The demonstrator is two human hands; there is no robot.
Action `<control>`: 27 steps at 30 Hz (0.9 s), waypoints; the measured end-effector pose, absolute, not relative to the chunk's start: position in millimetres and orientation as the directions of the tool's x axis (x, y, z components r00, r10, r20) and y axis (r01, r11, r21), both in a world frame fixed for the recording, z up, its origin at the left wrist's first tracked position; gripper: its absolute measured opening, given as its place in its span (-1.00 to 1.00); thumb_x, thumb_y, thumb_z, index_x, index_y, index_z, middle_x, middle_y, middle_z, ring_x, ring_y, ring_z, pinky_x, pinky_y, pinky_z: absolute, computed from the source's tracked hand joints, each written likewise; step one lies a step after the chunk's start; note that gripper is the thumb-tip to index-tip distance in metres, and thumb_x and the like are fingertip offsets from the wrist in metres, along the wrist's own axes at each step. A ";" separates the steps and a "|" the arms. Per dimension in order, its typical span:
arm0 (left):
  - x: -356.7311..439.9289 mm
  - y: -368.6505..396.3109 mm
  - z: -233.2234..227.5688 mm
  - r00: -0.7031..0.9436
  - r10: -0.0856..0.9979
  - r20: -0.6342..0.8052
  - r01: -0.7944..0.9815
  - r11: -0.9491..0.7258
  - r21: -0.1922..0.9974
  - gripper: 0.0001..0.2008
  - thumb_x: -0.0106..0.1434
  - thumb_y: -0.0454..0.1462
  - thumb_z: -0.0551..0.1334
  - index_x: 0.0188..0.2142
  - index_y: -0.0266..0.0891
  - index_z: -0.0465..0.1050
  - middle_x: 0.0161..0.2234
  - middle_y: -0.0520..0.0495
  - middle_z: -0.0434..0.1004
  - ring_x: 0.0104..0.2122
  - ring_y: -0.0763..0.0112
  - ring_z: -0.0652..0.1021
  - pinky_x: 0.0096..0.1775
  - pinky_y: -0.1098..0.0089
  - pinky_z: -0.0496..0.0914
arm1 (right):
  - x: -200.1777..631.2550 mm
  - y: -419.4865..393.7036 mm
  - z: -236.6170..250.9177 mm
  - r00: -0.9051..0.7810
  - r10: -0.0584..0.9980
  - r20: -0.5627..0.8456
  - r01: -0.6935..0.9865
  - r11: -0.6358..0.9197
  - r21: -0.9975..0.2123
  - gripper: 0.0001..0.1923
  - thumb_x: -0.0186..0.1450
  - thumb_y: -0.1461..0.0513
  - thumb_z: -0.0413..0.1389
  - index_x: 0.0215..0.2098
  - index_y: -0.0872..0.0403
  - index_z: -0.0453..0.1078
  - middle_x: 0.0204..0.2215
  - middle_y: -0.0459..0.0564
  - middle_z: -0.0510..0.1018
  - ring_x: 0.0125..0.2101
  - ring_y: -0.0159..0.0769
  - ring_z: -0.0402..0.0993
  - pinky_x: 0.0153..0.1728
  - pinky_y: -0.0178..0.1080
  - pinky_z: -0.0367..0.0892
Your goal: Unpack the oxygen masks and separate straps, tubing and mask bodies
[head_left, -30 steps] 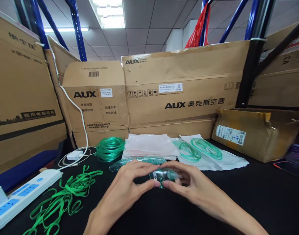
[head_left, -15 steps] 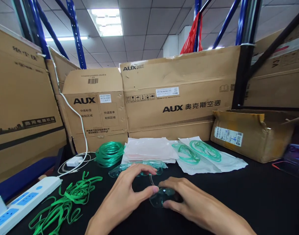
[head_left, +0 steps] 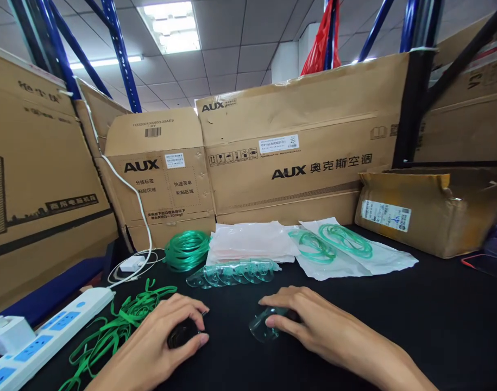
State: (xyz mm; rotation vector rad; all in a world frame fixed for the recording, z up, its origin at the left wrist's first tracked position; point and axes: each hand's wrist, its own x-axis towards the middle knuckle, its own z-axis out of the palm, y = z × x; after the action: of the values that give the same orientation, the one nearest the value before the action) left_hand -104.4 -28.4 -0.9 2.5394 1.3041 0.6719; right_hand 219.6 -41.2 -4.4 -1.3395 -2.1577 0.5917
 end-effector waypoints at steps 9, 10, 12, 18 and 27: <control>-138.7 -34.1 -27.4 0.461 0.841 0.283 0.815 -0.527 0.241 -0.52 0.29 -0.02 0.30 0.20 0.20 0.39 0.17 0.03 0.48 0.16 0.05 0.48 0.18 0.09 0.39 | 218.7 -41.4 -0.7 -0.398 0.893 0.209 0.687 0.441 -0.577 -0.57 0.40 -0.09 0.07 0.17 -0.21 0.45 0.07 -0.05 0.56 0.14 -0.04 0.42 0.17 -0.03 0.28; -140.2 -34.0 -27.7 0.461 0.841 0.284 0.819 -0.526 0.230 -0.51 0.29 -0.01 0.30 0.21 0.20 0.39 0.18 0.03 0.47 0.16 0.05 0.48 0.17 0.09 0.40 | 219.1 -41.4 -0.6 -0.401 0.895 0.197 0.695 0.437 -0.571 -0.55 0.41 -0.11 0.06 0.18 -0.22 0.43 0.09 -0.06 0.55 0.15 -0.05 0.40 0.18 -0.04 0.27; -141.3 -32.9 -27.9 0.475 0.833 0.283 0.813 -0.538 0.220 -0.51 0.30 -0.01 0.29 0.22 0.19 0.38 0.18 0.05 0.48 0.16 0.07 0.49 0.17 0.09 0.40 | 219.6 -41.5 -0.4 -0.405 0.897 0.178 0.709 0.431 -0.558 -0.53 0.41 -0.13 0.03 0.19 -0.22 0.41 0.11 -0.07 0.53 0.16 -0.08 0.38 0.19 -0.06 0.26; -140.5 -29.5 -25.3 0.488 0.837 0.247 0.809 -0.540 0.231 -0.49 0.37 -0.01 0.23 0.28 0.21 0.26 0.16 0.07 0.50 0.16 0.16 0.49 0.16 0.17 0.42 | 219.2 -41.3 1.1 -0.407 0.900 0.158 0.726 0.424 -0.542 -0.53 0.42 -0.12 0.02 0.21 -0.21 0.39 0.11 -0.08 0.52 0.16 -0.12 0.38 0.19 -0.10 0.24; -155.1 -29.8 -29.9 0.462 0.848 0.260 0.821 -0.520 0.236 -0.52 0.36 -0.01 0.23 0.26 0.20 0.29 0.22 0.06 0.42 0.18 0.11 0.47 0.18 0.11 0.40 | 218.6 -39.7 -5.1 -0.399 0.903 0.160 0.726 0.418 -0.546 -0.57 0.42 -0.11 0.04 0.19 -0.26 0.40 0.11 -0.13 0.53 0.17 -0.11 0.37 0.20 -0.08 0.24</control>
State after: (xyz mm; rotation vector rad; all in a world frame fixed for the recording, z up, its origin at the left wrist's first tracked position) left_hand -155.1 -29.8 -29.9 2.6201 1.4975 0.5348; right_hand 218.6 -39.7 -5.1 -1.3848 -2.2448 0.5510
